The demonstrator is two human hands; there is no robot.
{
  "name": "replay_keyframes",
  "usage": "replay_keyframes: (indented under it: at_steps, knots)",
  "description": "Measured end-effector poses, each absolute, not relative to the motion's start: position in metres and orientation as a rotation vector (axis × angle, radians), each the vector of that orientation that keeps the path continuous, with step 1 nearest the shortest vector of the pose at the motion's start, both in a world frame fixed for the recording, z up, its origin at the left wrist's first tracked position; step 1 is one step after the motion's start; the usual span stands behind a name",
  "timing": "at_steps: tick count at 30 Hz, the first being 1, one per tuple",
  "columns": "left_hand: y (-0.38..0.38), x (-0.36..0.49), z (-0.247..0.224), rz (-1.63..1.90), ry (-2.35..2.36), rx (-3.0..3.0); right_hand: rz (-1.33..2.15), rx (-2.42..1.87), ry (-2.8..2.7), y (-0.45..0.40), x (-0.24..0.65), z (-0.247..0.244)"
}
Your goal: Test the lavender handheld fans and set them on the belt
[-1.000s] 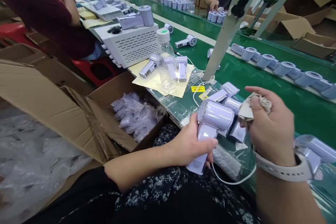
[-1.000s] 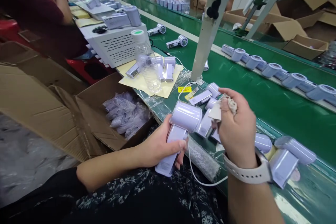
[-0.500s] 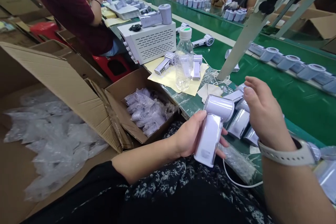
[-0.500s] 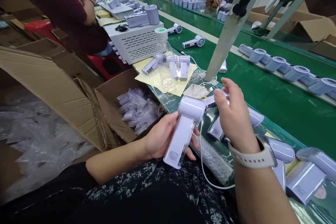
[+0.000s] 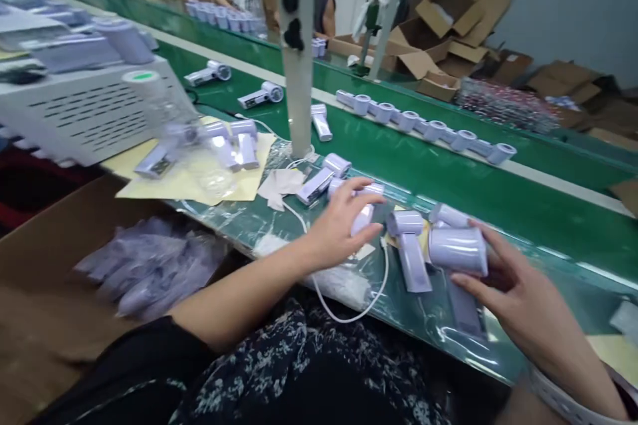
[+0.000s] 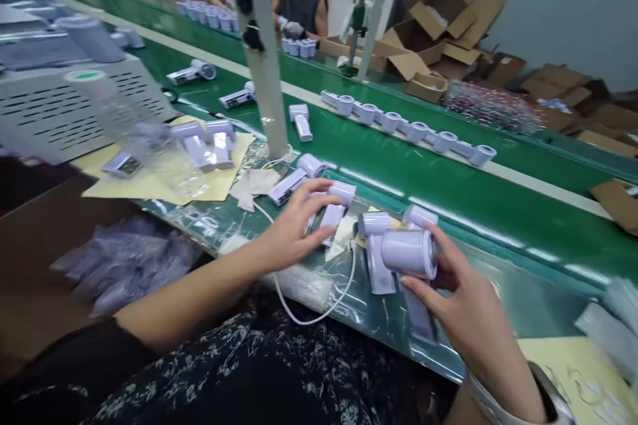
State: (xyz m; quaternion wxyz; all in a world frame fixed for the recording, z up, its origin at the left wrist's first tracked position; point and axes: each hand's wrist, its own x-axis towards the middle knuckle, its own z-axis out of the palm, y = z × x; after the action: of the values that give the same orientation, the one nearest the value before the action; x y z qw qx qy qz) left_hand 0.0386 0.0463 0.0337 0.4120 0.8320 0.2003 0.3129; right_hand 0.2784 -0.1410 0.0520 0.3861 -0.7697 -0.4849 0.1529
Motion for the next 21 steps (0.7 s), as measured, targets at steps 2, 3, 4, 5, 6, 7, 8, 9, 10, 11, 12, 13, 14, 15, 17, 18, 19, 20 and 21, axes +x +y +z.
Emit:
replay_keyframes:
  at_steps: [2,3,4,5,6,7,8,9,10,11,12,13,14,15,17,18,19,20,21]
  knots:
    - [0.062,0.027,0.033,0.736,0.536,2.209,0.21,-2.185,-1.338,-0.179,0.333,0.034]
    - [0.072,0.017,0.031,0.683,0.536,2.242,0.132,-2.29,-1.35,-0.195,0.356,0.025]
    - [0.082,0.004,0.029,0.612,0.552,2.265,-0.014,-2.392,-1.321,-0.209,0.373,0.017]
    - [0.094,-0.01,0.028,0.559,0.587,2.276,-0.172,-2.475,-1.272,-0.218,0.383,0.012]
    - [0.105,-0.022,0.028,0.535,0.653,2.279,-0.328,-2.524,-1.215,-0.22,0.385,0.008]
    - [0.116,-0.033,0.029,0.535,0.718,2.28,-0.448,-2.529,-1.169,-0.217,0.38,0.006]
    - [0.125,-0.042,0.033,0.527,0.791,2.264,-0.505,-2.503,-1.15,-0.207,0.367,0.005]
    - [0.131,-0.048,0.038,0.535,0.897,2.206,-0.469,-2.436,-1.171,-0.192,0.349,0.004]
    - [0.134,-0.051,0.044,0.567,0.995,2.134,-0.345,-2.35,-1.217,-0.174,0.328,0.002]
    - [0.133,-0.053,0.05,0.613,1.075,2.055,-0.192,-2.283,-1.271,-0.154,0.308,-0.001]
    - [0.129,-0.052,0.055,0.66,1.113,1.981,-0.038,-2.239,-1.348,-0.135,0.289,-0.005]
    - [0.121,-0.05,0.059,0.687,1.098,1.929,0.03,-2.223,-1.368,-0.118,0.275,-0.009]
    - [0.111,-0.047,0.061,0.683,1.04,1.905,0.056,-2.218,-1.363,-0.105,0.266,-0.012]
    - [0.1,-0.043,0.06,0.619,0.934,1.903,0.071,-2.212,-1.355,-0.095,0.263,-0.015]
    - [0.073,-0.032,0.054,0.403,0.717,1.901,0.057,-2.215,-1.308,-0.086,0.264,-0.015]
    - [0.059,-0.025,0.048,0.306,0.631,1.856,0.039,-2.21,-1.277,-0.085,0.264,-0.012]
    - [0.046,-0.017,0.042,0.259,0.574,1.746,0.009,-2.191,-1.248,-0.086,0.262,-0.008]
    - [0.033,-0.008,0.035,0.262,0.54,1.598,-0.031,-2.149,-1.234,-0.088,0.254,-0.003]
    - [0.021,0.002,0.029,0.281,0.491,1.467,-0.073,-2.082,-1.25,-0.09,0.242,0.002]
